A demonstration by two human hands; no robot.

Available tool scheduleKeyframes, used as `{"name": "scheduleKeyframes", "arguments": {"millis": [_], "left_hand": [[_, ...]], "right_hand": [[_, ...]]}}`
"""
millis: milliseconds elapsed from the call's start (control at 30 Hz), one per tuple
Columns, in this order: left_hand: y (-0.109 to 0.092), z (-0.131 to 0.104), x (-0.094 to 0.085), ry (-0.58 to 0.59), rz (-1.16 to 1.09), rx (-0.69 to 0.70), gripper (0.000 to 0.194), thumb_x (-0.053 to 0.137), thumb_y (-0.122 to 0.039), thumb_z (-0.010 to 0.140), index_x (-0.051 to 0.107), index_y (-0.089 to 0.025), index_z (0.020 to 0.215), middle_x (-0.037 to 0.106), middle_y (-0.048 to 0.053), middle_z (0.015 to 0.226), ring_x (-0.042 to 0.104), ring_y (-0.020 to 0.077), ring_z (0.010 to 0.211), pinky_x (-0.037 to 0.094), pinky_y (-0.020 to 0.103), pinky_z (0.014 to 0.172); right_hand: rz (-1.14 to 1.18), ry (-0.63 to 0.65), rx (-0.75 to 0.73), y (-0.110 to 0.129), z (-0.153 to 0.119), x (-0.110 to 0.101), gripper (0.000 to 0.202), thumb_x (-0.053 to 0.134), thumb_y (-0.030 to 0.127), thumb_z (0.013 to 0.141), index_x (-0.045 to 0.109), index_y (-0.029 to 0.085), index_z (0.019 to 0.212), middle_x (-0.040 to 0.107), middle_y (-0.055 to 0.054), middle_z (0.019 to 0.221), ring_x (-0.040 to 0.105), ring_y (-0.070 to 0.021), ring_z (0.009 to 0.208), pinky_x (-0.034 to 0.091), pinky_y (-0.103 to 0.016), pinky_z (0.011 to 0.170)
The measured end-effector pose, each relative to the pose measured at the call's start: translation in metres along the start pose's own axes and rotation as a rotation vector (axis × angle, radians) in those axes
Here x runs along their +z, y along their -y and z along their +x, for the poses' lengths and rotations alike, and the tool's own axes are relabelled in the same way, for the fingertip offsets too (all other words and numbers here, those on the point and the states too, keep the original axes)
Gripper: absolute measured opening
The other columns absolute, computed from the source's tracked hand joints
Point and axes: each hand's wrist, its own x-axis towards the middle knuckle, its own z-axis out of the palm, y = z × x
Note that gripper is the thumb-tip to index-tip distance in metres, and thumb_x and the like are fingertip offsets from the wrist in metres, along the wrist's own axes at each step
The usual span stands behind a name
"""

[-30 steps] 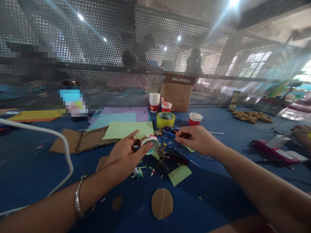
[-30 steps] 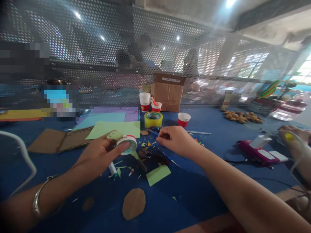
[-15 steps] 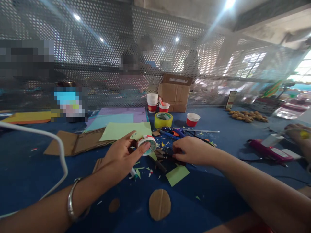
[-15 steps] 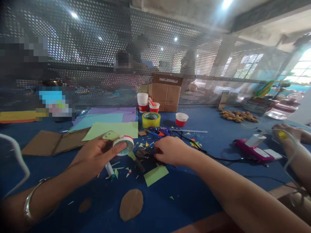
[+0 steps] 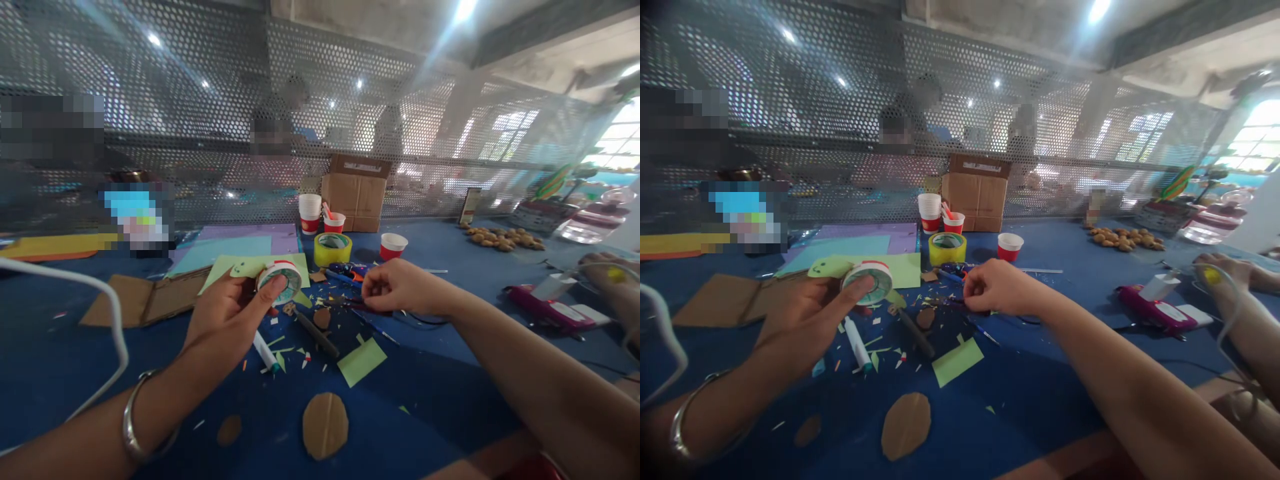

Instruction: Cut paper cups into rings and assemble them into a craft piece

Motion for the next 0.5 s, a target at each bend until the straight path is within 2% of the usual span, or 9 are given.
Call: {"name": "scheduleKeyframes", "arguments": {"millis": [67,133,200,267,367,433,500], "left_hand": [[-0.002,0.000,0.000,-0.006,-0.041,-0.028,0.044,0.071,-0.060,0.089,0.077,-0.019,0.103,0.081,0.007,0.089,0.074,0.0232,0.077,0.059,0.030,0.066],[-0.006,-0.001,0.001,0.008,-0.020,-0.066,0.043,0.071,-0.061,0.088,0.077,-0.019,0.100,0.081,0.007,0.085,0.074,0.0226,0.074,0.058,0.030,0.063],[-0.010,-0.002,0.003,0.028,0.033,-0.083,0.044,0.070,-0.062,0.087,0.077,-0.019,0.091,0.079,0.007,0.078,0.072,0.0226,0.069,0.055,0.029,0.058],[-0.013,-0.002,0.003,0.030,0.088,-0.090,0.046,0.068,-0.064,0.086,0.074,-0.019,0.081,0.076,0.007,0.070,0.069,0.0222,0.063,0.049,0.029,0.051],[-0.015,-0.003,0.003,0.008,0.178,-0.070,0.050,0.066,-0.069,0.084,0.073,-0.020,0.077,0.068,0.003,0.058,0.059,0.0191,0.052,0.040,0.029,0.045],[-0.016,-0.002,0.002,-0.014,0.206,-0.030,0.049,0.067,-0.069,0.085,0.075,-0.021,0.083,0.067,0.003,0.060,0.059,0.0192,0.055,0.042,0.029,0.048],[-0.015,-0.002,0.001,-0.031,0.181,0.019,0.045,0.067,-0.065,0.086,0.076,-0.021,0.089,0.071,0.004,0.069,0.064,0.0215,0.065,0.046,0.029,0.055]], "right_hand": [[0.116,-0.045,0.010,-0.007,0.002,-0.007,0.008,0.070,0.026,0.082,0.073,0.019,0.081,0.069,0.003,0.061,0.058,-0.0093,0.048,0.044,-0.020,0.045],[0.255,-0.143,0.026,-0.014,0.005,-0.013,0.015,0.072,0.033,0.084,0.073,0.019,0.086,0.071,0.002,0.063,0.055,-0.0081,0.043,0.043,-0.019,0.040],[0.432,-0.330,0.022,-0.020,0.008,-0.017,0.024,0.079,0.037,0.080,0.074,0.018,0.092,0.075,-0.001,0.069,0.057,-0.0085,0.044,0.044,-0.020,0.039],[0.571,-0.585,-0.020,-0.026,0.013,-0.020,0.033,0.085,0.038,0.076,0.073,0.017,0.098,0.077,-0.003,0.075,0.062,-0.0101,0.048,0.046,-0.021,0.040],[0.658,-0.911,-0.115,-0.034,0.019,-0.022,0.038,0.085,0.037,0.075,0.069,0.017,0.103,0.077,-0.004,0.080,0.066,-0.0122,0.053,0.050,-0.023,0.044],[0.668,-1.029,-0.155,-0.040,0.022,-0.024,0.036,0.084,0.034,0.075,0.067,0.018,0.102,0.076,-0.003,0.080,0.068,-0.0134,0.055,0.051,-0.024,0.046],[0.660,-1.102,-0.165,-0.045,0.023,-0.026,0.034,0.082,0.033,0.076,0.064,0.019,0.103,0.076,-0.004,0.082,0.070,-0.0155,0.059,0.051,-0.025,0.046]]}}
